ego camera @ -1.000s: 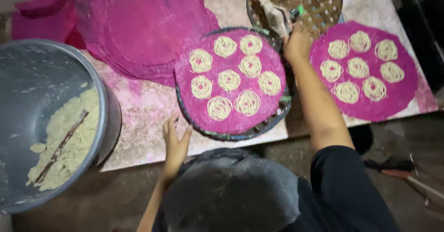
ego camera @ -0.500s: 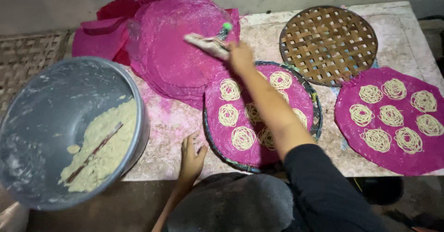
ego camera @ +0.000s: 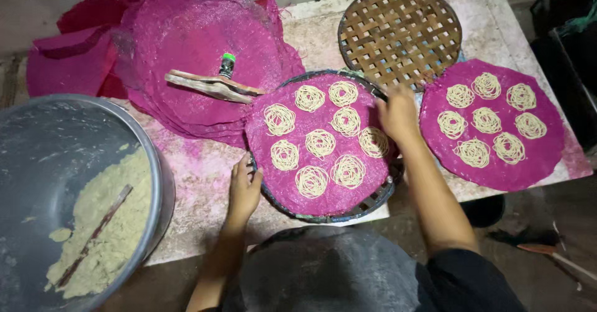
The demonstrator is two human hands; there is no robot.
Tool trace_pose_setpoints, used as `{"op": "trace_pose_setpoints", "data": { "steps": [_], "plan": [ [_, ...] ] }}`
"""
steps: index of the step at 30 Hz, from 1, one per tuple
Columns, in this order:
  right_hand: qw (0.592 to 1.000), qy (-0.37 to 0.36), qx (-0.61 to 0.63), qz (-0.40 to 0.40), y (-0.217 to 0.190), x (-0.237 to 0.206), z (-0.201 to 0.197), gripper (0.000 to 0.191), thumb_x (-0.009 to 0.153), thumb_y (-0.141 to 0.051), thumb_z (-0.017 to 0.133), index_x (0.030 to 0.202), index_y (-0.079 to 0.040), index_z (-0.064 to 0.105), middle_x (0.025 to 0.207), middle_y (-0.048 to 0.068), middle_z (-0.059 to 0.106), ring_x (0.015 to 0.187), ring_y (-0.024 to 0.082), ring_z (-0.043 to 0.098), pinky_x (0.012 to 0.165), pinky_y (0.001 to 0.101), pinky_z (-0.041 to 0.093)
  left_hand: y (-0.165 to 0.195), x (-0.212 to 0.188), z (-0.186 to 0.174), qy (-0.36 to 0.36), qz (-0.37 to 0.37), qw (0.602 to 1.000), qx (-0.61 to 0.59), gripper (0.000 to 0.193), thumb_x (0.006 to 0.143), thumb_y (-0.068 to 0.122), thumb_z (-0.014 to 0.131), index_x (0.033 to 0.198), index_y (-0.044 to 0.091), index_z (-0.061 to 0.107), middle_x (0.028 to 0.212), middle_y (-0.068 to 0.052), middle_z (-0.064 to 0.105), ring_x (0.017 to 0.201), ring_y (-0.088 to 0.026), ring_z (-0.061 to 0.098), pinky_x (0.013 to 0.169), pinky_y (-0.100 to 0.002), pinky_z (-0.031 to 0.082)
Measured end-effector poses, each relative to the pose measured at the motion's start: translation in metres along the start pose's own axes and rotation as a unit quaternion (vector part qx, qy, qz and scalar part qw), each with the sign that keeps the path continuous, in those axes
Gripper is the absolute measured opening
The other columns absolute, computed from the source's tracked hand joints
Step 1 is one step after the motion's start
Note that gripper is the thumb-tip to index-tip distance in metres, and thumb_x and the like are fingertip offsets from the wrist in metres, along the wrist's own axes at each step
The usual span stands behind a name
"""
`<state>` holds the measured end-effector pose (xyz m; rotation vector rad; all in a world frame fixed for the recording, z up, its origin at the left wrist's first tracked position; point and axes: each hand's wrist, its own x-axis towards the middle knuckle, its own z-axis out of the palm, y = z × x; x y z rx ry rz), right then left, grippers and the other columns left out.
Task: The person sits with a large bowl of dough on their lap, loads dough into a wooden hand press, and squeezes the press to extrude noodle strands onto round pink trays. They arrange the extruded noodle nests on the trays, cover them with pink sheets, and repeat the pressing cycle for multiple trays.
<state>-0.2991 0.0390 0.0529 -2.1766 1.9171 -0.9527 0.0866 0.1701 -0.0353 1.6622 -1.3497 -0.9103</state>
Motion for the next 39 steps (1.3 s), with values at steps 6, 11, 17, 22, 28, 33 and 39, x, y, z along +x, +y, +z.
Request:
{"op": "trace_pose_setpoints", "data": {
  "steps": [6, 11, 17, 22, 28, 33, 39],
  "plan": [
    [0.991, -0.023, -0.126, -0.028, 0.033, -0.046, 0.009, 0.023, 0.089, -0.013, 0.073, 0.11, -0.003, 0.073, 0.118, 0.02, 0.066, 0.11, 0.042, 0.057, 0.096, 0.049, 0.049, 0.023, -0.01, 0.001, 0.038, 0.043, 0.984, 0.166, 0.055, 0.094, 0.017, 0.065, 0.145, 0.004, 0.049, 0.132, -0.022, 0.057, 0.114, -0.036, 0.06, 0.096, -0.045, 0.05],
    [0.995, -0.038, -0.075, 0.049, 0.005, -0.033, 0.013, 0.027, 0.091, -0.016, 0.074, 0.113, 0.0, 0.07, 0.114, 0.026, 0.063, 0.106, 0.047, 0.059, 0.091, 0.0524, 0.05, 0.011, -0.003, 0.002, 0.044, 0.077, 0.984, 0.154, 0.056, 0.092, 0.013, 0.066, 0.145, 0.004, 0.049, 0.13, -0.022, 0.06, 0.106, -0.037, 0.065, 0.093, -0.045, 0.051],
    [0.982, -0.075, 0.007, 0.171, -0.003, -0.006, -0.006, 0.043, 0.085, -0.031, 0.08, 0.111, 0.001, 0.07, 0.104, 0.025, 0.072, 0.097, 0.042, 0.07, 0.086, 0.0488, 0.055, 0.007, 0.004, 0.001, -0.022, -0.036, 0.996, -0.074, 0.059, 0.097, 0.007, 0.06, 0.152, 0.006, 0.04, 0.128, -0.016, 0.066, 0.096, -0.025, 0.067, 0.081, -0.037, 0.056],
    [0.973, -0.146, -0.057, 0.17, -0.01, -0.007, -0.012, 0.042, 0.087, -0.038, 0.081, 0.1, 0.001, 0.076, 0.097, 0.027, 0.074, 0.092, 0.042, 0.072, 0.084, 0.0498, 0.056, 0.017, -0.007, 0.0, -0.091, -0.111, 0.956, -0.257, 0.063, 0.098, 0.003, 0.053, 0.156, 0.015, 0.032, 0.126, -0.01, 0.063, 0.098, -0.016, 0.066, 0.075, -0.031, 0.059],
    [0.979, -0.09, 0.014, 0.182, -0.02, -0.01, -0.014, 0.047, 0.082, -0.031, 0.088, 0.104, 0.005, 0.069, 0.097, 0.024, 0.072, 0.085, 0.035, 0.07, 0.074, 0.0458, 0.054, 0.007, -0.015, 0.001, -0.097, -0.088, 0.939, -0.319, 0.068, 0.096, -0.006, 0.048, 0.158, 0.016, 0.032, 0.126, -0.011, 0.062, 0.098, -0.017, 0.065, 0.075, -0.029, 0.056],
    [0.955, -0.156, 0.1, 0.233, -0.008, -0.014, -0.027, 0.031, 0.092, -0.024, 0.078, 0.107, 0.003, 0.073, 0.095, 0.016, 0.075, 0.079, 0.023, 0.067, 0.073, 0.0412, 0.052, 0.001, -0.014, 0.002, -0.074, -0.081, 0.958, -0.266, 0.068, 0.096, -0.007, 0.049, 0.158, 0.017, 0.031, 0.129, -0.01, 0.062, 0.101, -0.016, 0.065, 0.077, -0.029, 0.057],
    [0.933, -0.165, 0.245, 0.204, 0.024, -0.026, -0.042, 0.021, 0.097, -0.012, 0.073, 0.113, 0.001, 0.072, 0.098, 0.01, 0.073, 0.083, 0.017, 0.064, 0.073, 0.0362, 0.05, 0.024, -0.028, -0.002, 0.097, 0.088, 0.99, 0.06, 0.069, 0.089, -0.003, 0.057, 0.154, 0.016, 0.043, 0.141, -0.021, 0.052, 0.105, -0.033, 0.064, 0.092, -0.044, 0.053]
  ]
}}
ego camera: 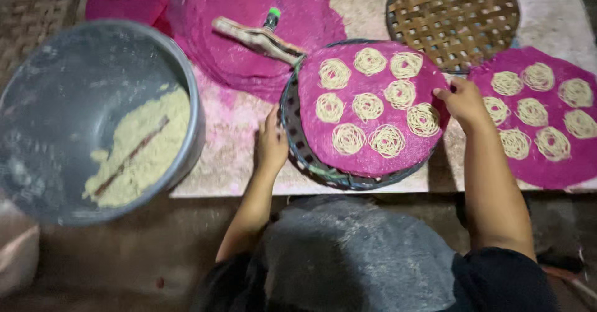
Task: The person sits with a large bowl of dough on their lap, loads dough into a wooden hand press, and squeezes the press to extrude noodle strands onto round pink trays. They arrange the extruded noodle nests on the trays, cover them with pink sheets, and repeat the pressing cycle for multiple trays.
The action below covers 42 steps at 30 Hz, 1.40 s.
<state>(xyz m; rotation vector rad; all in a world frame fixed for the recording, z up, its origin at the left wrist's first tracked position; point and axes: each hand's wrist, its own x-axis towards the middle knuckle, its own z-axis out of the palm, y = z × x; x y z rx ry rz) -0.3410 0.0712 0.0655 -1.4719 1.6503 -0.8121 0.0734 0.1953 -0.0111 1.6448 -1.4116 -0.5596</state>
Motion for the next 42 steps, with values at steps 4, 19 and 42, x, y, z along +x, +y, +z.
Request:
{"op": "trace_pose_setpoints", "data": {
  "steps": [4, 19, 42],
  "plan": [
    [0.992, -0.063, 0.103, -0.026, 0.017, 0.007, -0.008, 0.026, 0.095, -0.007, 0.07, 0.121, -0.005, 0.07, 0.106, 0.002, 0.074, 0.091, 0.011, 0.067, 0.082, 0.0278, 0.052, 0.028, 0.006, 0.021, 0.047, 0.078, 0.947, 0.307, 0.038, 0.086, 0.012, 0.065, 0.124, 0.015, 0.069, 0.14, -0.015, 0.056, 0.127, -0.037, 0.053, 0.102, -0.054, 0.044],
    [0.965, -0.162, 0.135, -0.156, 0.03, 0.035, -0.018, 0.012, 0.096, -0.012, 0.071, 0.104, -0.004, 0.07, 0.092, -0.002, 0.069, 0.083, 0.008, 0.061, 0.077, 0.0259, 0.05, 0.076, 0.043, 0.052, 0.068, -0.103, 0.975, 0.183, 0.028, 0.088, 0.019, 0.075, 0.11, 0.003, 0.067, 0.105, -0.024, 0.071, 0.098, -0.042, 0.067, 0.086, -0.049, 0.053],
    [0.953, 0.267, 0.0, -0.141, 0.117, 0.163, -0.309, 0.012, 0.095, -0.009, 0.076, 0.102, -0.001, 0.071, 0.082, 0.003, 0.067, 0.075, 0.011, 0.058, 0.07, 0.0286, 0.049, 0.304, 0.253, 0.361, -0.102, 0.137, 0.982, -0.075, 0.023, 0.082, 0.01, 0.076, 0.104, 0.006, 0.077, 0.103, -0.011, 0.079, 0.097, -0.022, 0.076, 0.088, -0.035, 0.059]
  ]
}}
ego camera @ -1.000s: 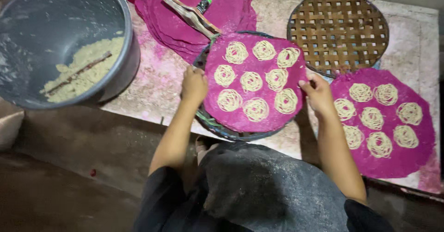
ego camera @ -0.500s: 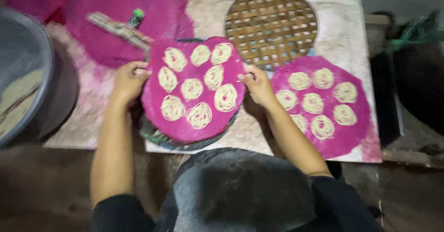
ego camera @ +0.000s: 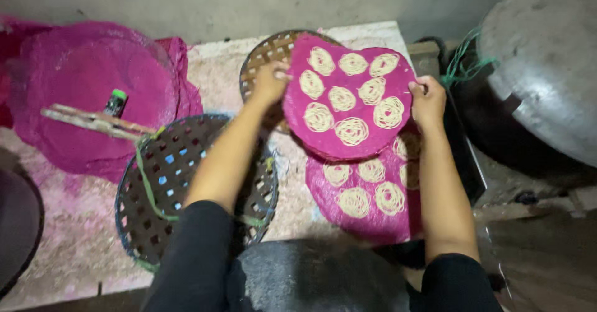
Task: The person sits with a large bowl of dough on their lap, loads dough into a wooden hand press, and squeezes the press to extrude noodle strands onto round pink trays. They arrange the extruded noodle nests on the trays, cover them with pink sheets, and repeat the pressing cycle for multiple trays.
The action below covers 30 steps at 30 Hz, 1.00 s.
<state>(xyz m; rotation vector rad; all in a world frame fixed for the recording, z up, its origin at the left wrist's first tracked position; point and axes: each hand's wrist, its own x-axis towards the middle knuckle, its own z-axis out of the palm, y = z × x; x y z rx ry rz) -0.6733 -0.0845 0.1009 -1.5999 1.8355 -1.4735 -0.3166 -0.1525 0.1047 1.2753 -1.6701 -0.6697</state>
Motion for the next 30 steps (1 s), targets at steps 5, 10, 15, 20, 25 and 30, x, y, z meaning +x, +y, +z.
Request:
{"op": "trace_pose_setpoints", "data": {
  "steps": [5, 10, 15, 20, 25, 30],
  "plan": [
    [0.994, 0.092, -0.056, 0.001, 0.028, 0.028, 0.006, 0.016, 0.093, -0.002, 0.071, 0.109, -0.002, 0.068, 0.087, 0.009, 0.069, 0.078, 0.018, 0.065, 0.075, 0.0312, 0.052, 0.011, 0.021, 0.059, 0.087, -0.05, 0.993, 0.055, 0.051, 0.078, 0.0, 0.069, 0.129, 0.005, 0.064, 0.103, -0.014, 0.076, 0.093, -0.03, 0.072, 0.083, -0.042, 0.058],
    [0.991, 0.124, -0.052, -0.017, 0.049, -0.018, 0.014, 0.031, 0.095, 0.0, 0.073, 0.124, -0.002, 0.064, 0.114, 0.017, 0.06, 0.099, 0.023, 0.062, 0.089, 0.0343, 0.052, -0.016, -0.005, 0.017, 0.056, 0.006, 0.998, -0.005, 0.034, 0.082, 0.003, 0.074, 0.116, 0.005, 0.069, 0.113, -0.016, 0.072, 0.1, -0.03, 0.072, 0.085, -0.04, 0.059],
    [0.992, 0.025, 0.058, 0.111, 0.012, -0.135, 0.044, 0.022, 0.104, -0.009, 0.064, 0.125, -0.008, 0.064, 0.116, 0.007, 0.06, 0.101, 0.018, 0.058, 0.093, 0.0322, 0.05, -0.069, -0.082, -0.144, 0.126, -0.008, 0.97, 0.208, 0.038, 0.076, 0.009, 0.08, 0.114, 0.007, 0.072, 0.097, -0.016, 0.073, 0.09, -0.03, 0.07, 0.077, -0.04, 0.053],
    [0.948, -0.245, 0.174, 0.104, -0.073, -0.224, 0.112, 0.024, 0.099, -0.012, 0.066, 0.122, -0.007, 0.065, 0.106, 0.007, 0.064, 0.087, 0.018, 0.058, 0.074, 0.0319, 0.047, -0.124, -0.202, -0.295, 0.253, -0.119, 0.952, 0.123, 0.027, 0.095, 0.004, 0.067, 0.122, 0.007, 0.068, 0.105, -0.013, 0.074, 0.092, -0.023, 0.071, 0.083, -0.034, 0.057],
    [0.908, -0.367, 0.11, -0.169, -0.174, -0.252, 0.177, 0.019, 0.094, -0.007, 0.068, 0.113, -0.004, 0.069, 0.102, 0.009, 0.065, 0.093, 0.02, 0.063, 0.083, 0.0298, 0.05, -0.166, -0.301, -0.354, 0.285, -0.185, 0.915, 0.215, 0.031, 0.09, 0.003, 0.069, 0.12, 0.008, 0.072, 0.108, -0.014, 0.072, 0.09, -0.025, 0.069, 0.081, -0.036, 0.054],
    [0.866, -0.406, 0.118, -0.267, -0.283, -0.253, 0.297, 0.018, 0.094, -0.009, 0.07, 0.112, -0.005, 0.07, 0.101, 0.013, 0.064, 0.092, 0.024, 0.065, 0.077, 0.0329, 0.051, -0.184, -0.337, -0.372, 0.281, -0.25, 0.91, 0.172, 0.033, 0.091, 0.016, 0.069, 0.124, 0.011, 0.067, 0.11, -0.014, 0.074, 0.093, -0.029, 0.073, 0.082, -0.042, 0.056]
  ]
}}
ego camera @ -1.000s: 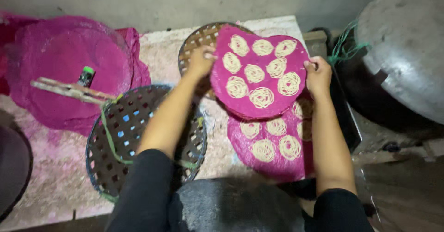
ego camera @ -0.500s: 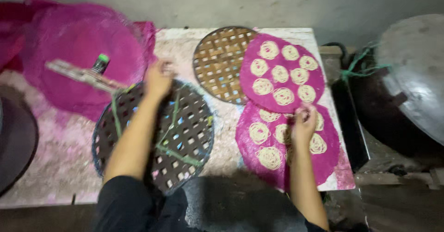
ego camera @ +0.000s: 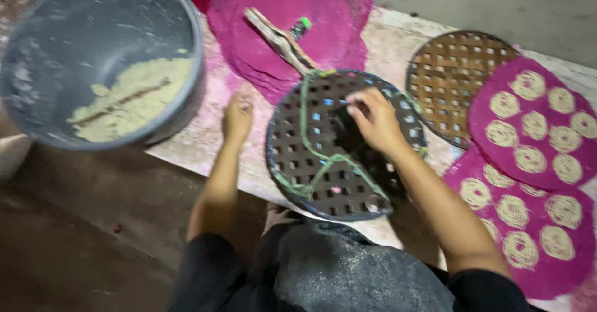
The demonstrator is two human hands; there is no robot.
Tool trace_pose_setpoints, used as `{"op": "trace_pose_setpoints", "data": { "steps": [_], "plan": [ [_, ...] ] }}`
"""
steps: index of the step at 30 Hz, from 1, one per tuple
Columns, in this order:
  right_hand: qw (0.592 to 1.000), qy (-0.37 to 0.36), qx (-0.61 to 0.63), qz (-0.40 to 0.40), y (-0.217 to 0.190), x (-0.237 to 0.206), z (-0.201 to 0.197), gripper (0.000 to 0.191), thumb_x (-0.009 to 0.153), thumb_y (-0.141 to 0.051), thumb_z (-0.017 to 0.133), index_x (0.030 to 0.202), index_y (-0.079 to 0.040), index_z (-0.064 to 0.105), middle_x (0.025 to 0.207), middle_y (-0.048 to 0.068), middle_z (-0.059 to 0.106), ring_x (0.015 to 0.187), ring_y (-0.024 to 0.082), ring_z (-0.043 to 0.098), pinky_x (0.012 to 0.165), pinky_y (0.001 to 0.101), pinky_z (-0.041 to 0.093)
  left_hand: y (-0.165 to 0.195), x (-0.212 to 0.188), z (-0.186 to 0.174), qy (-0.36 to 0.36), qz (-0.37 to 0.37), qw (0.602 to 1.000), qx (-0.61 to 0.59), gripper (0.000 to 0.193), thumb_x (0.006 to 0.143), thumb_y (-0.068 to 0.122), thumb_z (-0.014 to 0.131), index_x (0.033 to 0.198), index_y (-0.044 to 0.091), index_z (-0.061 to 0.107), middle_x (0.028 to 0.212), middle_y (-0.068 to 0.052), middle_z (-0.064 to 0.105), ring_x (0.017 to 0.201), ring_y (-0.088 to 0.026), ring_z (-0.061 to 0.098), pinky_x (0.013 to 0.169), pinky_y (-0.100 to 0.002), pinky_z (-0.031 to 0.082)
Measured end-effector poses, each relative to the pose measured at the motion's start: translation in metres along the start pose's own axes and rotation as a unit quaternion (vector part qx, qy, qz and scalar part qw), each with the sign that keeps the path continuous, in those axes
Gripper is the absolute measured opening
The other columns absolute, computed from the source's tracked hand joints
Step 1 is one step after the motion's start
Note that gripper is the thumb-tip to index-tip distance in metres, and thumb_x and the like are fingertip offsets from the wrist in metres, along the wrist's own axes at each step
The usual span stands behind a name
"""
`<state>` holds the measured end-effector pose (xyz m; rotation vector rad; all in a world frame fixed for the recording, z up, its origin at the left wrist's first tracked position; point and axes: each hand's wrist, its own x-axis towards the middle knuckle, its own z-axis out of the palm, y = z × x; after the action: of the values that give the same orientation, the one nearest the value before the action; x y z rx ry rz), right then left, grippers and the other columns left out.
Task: The person sits with a large bowl of dough on their lap, loads dough into a wooden hand press, and squeezes the press to extrude noodle strands onto round pink trays. They arrange the extruded noodle nests on the trays, cover them with pink sheets, and repeat the pressing cycle for multiple trays.
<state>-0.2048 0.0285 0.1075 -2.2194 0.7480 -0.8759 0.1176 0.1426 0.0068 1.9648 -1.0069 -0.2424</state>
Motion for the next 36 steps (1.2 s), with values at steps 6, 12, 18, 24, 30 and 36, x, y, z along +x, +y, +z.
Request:
{"op": "trace_pose_setpoints", "data": {
  "steps": [6, 12, 18, 24, 30, 36],
  "plan": [
    [0.97, -0.022, -0.231, 0.066, -0.03, 0.147, 0.123, 0.048, 0.083, -0.028, 0.084, 0.118, -0.004, 0.062, 0.113, 0.023, 0.065, 0.104, 0.044, 0.063, 0.086, 0.054, 0.052, -0.012, -0.004, -0.024, -0.101, 0.073, 0.99, 0.066, 0.034, 0.089, 0.019, 0.069, 0.122, 0.012, 0.068, 0.109, -0.018, 0.071, 0.098, -0.038, 0.068, 0.083, -0.046, 0.054],
    [0.932, -0.044, -0.281, 0.226, -0.041, 0.192, 0.177, 0.067, 0.076, -0.023, 0.082, 0.13, -0.002, 0.049, 0.124, 0.03, 0.06, 0.11, 0.049, 0.061, 0.09, 0.0564, 0.051, -0.039, 0.006, -0.049, -0.127, 0.179, 0.973, -0.073, 0.031, 0.082, 0.002, 0.069, 0.112, 0.009, 0.068, 0.11, -0.016, 0.068, 0.101, -0.037, 0.066, 0.085, -0.043, 0.054],
    [0.998, 0.027, 0.054, 0.018, -0.049, 0.216, 0.159, 0.057, 0.08, -0.003, 0.077, 0.129, -0.003, 0.047, 0.112, 0.016, 0.065, 0.102, 0.026, 0.066, 0.087, 0.04, 0.055, -0.034, 0.061, -0.04, -0.086, 0.268, 0.958, -0.057, 0.033, 0.082, -0.002, 0.068, 0.114, 0.008, 0.069, 0.119, -0.016, 0.067, 0.116, -0.036, 0.062, 0.101, -0.044, 0.05],
    [0.949, 0.128, 0.284, 0.053, -0.061, 0.169, 0.109, 0.06, 0.096, 0.001, 0.065, 0.149, -0.006, 0.038, 0.125, 0.01, 0.057, 0.093, 0.015, 0.062, 0.07, 0.032, 0.057, -0.005, 0.115, 0.002, -0.041, 0.33, 0.936, 0.118, 0.047, 0.085, 0.001, 0.059, 0.129, 0.013, 0.07, 0.141, -0.008, 0.063, 0.132, -0.029, 0.058, 0.112, -0.049, 0.041],
    [0.962, 0.211, 0.156, 0.077, -0.027, -0.037, 0.037, 0.071, 0.097, -0.008, 0.071, 0.158, -0.002, 0.035, 0.15, 0.008, 0.049, 0.141, 0.019, 0.047, 0.121, 0.0354, 0.04, -0.012, 0.131, 0.03, -0.093, 0.246, 0.953, 0.151, 0.022, 0.1, 0.028, 0.055, 0.106, 0.022, 0.076, 0.112, -0.004, 0.075, 0.105, -0.028, 0.068, 0.104, -0.055, 0.04],
    [0.912, 0.322, 0.072, 0.243, -0.035, -0.24, 0.004, 0.06, 0.093, -0.007, 0.068, 0.146, -0.001, 0.041, 0.13, 0.006, 0.055, 0.126, 0.016, 0.054, 0.109, 0.0341, 0.045, 0.04, 0.137, 0.03, -0.048, 0.193, 0.976, 0.093, 0.021, 0.103, 0.029, 0.057, 0.105, 0.017, 0.073, 0.079, -0.016, 0.072, 0.079, -0.034, 0.07, 0.1, -0.049, 0.046]
  ]
}}
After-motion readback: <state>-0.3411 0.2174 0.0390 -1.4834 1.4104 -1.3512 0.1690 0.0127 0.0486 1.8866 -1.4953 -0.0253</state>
